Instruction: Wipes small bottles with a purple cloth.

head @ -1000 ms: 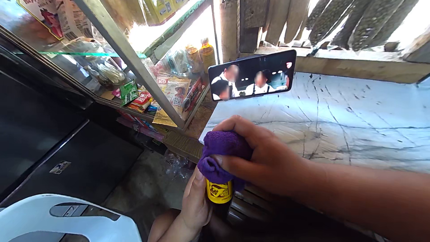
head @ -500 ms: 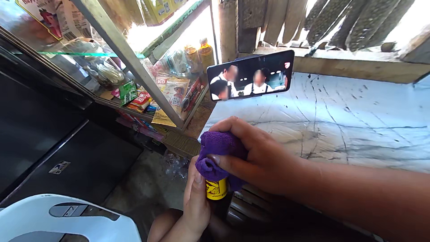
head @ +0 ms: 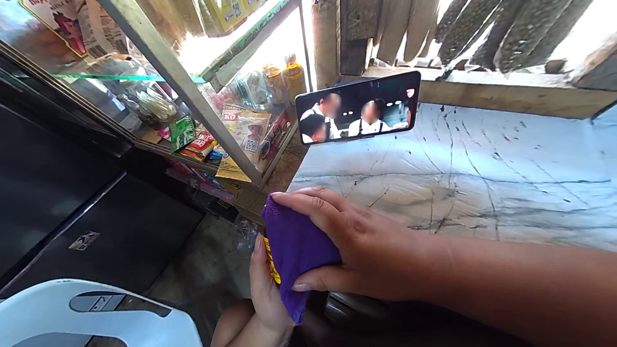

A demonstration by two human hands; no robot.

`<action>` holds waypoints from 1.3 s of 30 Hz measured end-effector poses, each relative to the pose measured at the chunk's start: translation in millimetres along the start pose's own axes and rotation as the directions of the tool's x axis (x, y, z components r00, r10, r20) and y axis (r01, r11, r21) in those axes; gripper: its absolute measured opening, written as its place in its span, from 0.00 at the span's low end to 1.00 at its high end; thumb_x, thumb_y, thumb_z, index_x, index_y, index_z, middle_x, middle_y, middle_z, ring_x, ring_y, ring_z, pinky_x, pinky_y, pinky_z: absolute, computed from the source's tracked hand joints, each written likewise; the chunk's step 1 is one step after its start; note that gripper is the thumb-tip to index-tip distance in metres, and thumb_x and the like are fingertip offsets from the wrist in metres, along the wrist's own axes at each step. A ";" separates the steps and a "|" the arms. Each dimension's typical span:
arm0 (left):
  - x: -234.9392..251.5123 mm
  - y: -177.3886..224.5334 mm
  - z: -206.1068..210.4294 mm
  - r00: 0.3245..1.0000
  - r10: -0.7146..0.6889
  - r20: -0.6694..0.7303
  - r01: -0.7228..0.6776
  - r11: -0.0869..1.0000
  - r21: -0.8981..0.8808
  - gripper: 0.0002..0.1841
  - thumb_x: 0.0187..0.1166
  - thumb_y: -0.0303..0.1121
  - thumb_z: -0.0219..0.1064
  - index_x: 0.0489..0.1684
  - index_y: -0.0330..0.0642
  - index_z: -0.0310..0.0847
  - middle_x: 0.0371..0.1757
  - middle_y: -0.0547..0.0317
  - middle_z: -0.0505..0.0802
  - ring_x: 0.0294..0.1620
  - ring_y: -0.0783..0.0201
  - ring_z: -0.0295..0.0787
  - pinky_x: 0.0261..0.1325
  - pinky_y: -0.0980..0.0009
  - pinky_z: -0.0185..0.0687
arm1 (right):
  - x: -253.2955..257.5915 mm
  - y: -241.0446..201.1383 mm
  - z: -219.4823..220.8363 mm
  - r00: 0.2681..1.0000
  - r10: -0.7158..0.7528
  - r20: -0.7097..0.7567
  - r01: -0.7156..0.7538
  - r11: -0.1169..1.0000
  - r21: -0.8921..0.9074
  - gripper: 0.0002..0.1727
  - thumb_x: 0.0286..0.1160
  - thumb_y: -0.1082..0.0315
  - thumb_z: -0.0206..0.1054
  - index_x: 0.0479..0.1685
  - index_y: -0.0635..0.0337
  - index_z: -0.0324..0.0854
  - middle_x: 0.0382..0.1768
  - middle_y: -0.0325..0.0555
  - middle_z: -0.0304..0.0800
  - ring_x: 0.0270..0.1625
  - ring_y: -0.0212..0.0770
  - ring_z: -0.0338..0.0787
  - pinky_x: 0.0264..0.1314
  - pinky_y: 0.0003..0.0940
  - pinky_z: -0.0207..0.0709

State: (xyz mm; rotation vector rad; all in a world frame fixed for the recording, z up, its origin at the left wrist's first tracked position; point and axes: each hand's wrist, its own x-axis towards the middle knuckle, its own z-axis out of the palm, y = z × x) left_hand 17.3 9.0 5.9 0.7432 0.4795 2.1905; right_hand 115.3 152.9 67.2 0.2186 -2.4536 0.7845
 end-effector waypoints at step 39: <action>-3.2 -1.3 -6.5 0.998 -0.042 0.046 0.027 0.955 0.294 0.25 0.86 0.60 0.53 0.63 0.52 0.81 0.42 0.63 0.95 0.33 0.72 0.92 0.31 0.75 0.87 | 3.4 2.0 -5.6 0.994 0.092 -0.052 -0.082 0.981 0.176 0.33 0.73 0.46 0.73 0.76 0.50 0.75 0.60 0.36 0.85 0.62 0.26 0.84 0.63 0.28 0.83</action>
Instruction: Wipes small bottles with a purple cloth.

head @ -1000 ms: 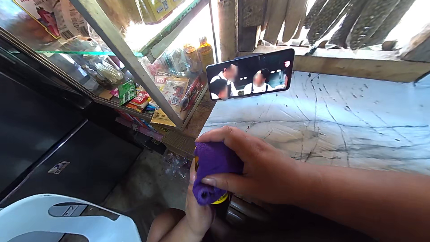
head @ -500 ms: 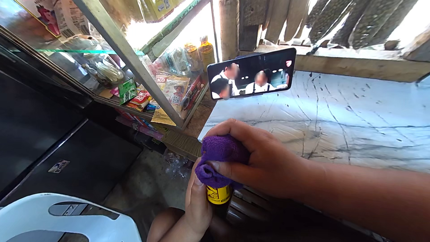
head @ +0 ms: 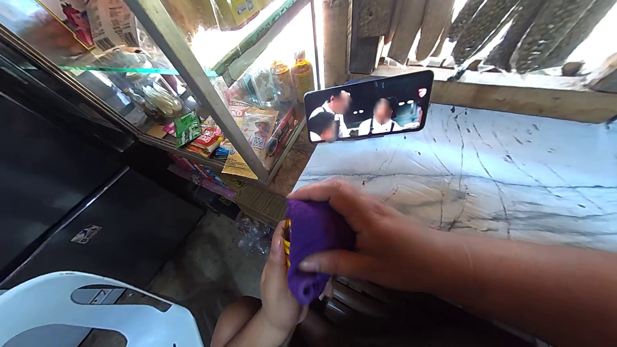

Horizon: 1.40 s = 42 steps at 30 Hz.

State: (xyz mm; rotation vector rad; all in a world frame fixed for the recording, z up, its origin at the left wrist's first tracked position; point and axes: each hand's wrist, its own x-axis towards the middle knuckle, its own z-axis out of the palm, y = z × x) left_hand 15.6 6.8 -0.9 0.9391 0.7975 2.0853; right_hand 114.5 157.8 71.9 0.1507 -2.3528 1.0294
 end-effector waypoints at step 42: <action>-1.1 -8.1 4.1 0.999 0.008 0.053 -0.007 1.000 -0.016 0.26 0.86 0.60 0.53 0.60 0.51 0.84 0.41 0.60 0.95 0.39 0.70 0.93 0.41 0.74 0.88 | 2.7 -0.8 -4.3 0.998 0.057 -0.040 -0.053 0.993 0.105 0.17 0.76 0.60 0.70 0.61 0.52 0.82 0.48 0.30 0.89 0.50 0.20 0.88 0.52 0.19 0.86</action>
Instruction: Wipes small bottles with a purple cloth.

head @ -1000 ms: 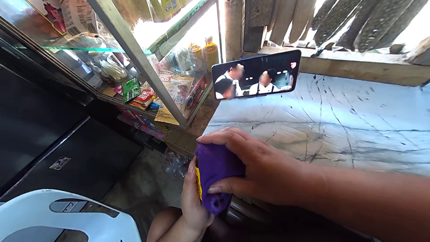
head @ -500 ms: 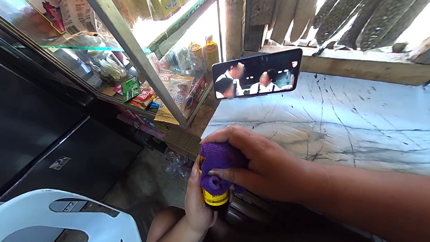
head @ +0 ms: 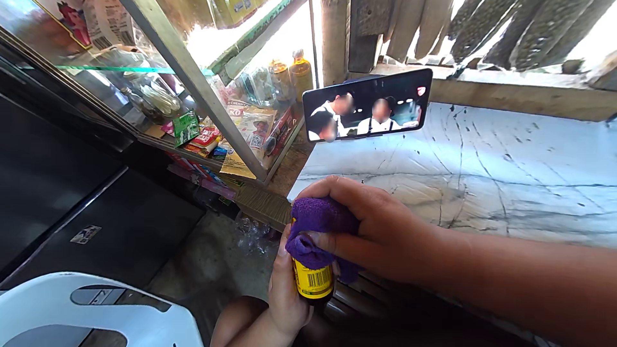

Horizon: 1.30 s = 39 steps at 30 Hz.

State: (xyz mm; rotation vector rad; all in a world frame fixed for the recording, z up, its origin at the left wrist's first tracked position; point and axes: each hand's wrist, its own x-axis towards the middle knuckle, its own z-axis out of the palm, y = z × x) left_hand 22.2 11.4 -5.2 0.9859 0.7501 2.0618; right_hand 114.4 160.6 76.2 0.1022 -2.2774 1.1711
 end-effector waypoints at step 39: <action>-0.4 -2.9 -0.8 1.000 0.017 0.014 -0.018 0.998 0.053 0.26 0.87 0.60 0.51 0.62 0.50 0.81 0.42 0.60 0.95 0.41 0.70 0.93 0.43 0.74 0.88 | 0.8 -0.2 -0.7 0.999 0.045 0.007 -0.045 0.998 0.031 0.17 0.76 0.59 0.71 0.60 0.51 0.82 0.46 0.29 0.89 0.48 0.19 0.88 0.49 0.18 0.86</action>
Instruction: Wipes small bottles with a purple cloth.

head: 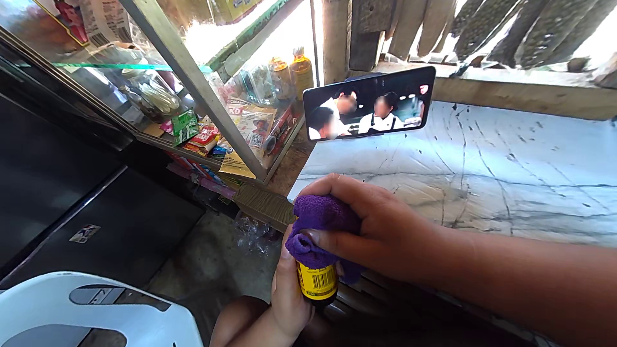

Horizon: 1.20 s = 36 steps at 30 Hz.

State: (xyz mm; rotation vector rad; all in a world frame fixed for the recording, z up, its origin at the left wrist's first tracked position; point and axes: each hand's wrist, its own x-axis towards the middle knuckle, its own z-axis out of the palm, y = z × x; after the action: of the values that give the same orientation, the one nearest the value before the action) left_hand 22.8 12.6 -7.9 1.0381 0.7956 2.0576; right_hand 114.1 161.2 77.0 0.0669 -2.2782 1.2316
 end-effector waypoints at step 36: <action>-1.7 1.0 -1.5 0.999 0.028 -0.022 -0.023 0.980 0.197 0.26 0.86 0.62 0.49 0.67 0.56 0.76 0.48 0.67 0.93 0.45 0.73 0.91 0.46 0.75 0.88 | 0.8 -1.6 -0.2 0.999 -0.014 -0.045 0.014 1.000 -0.007 0.16 0.73 0.60 0.73 0.58 0.51 0.83 0.43 0.28 0.89 0.46 0.17 0.88 0.47 0.15 0.85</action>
State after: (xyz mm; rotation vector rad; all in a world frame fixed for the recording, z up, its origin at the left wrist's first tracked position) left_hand 22.0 10.4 -8.6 1.1367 1.0203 2.0481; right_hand 114.0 160.6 78.7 0.0526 -2.2394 1.2067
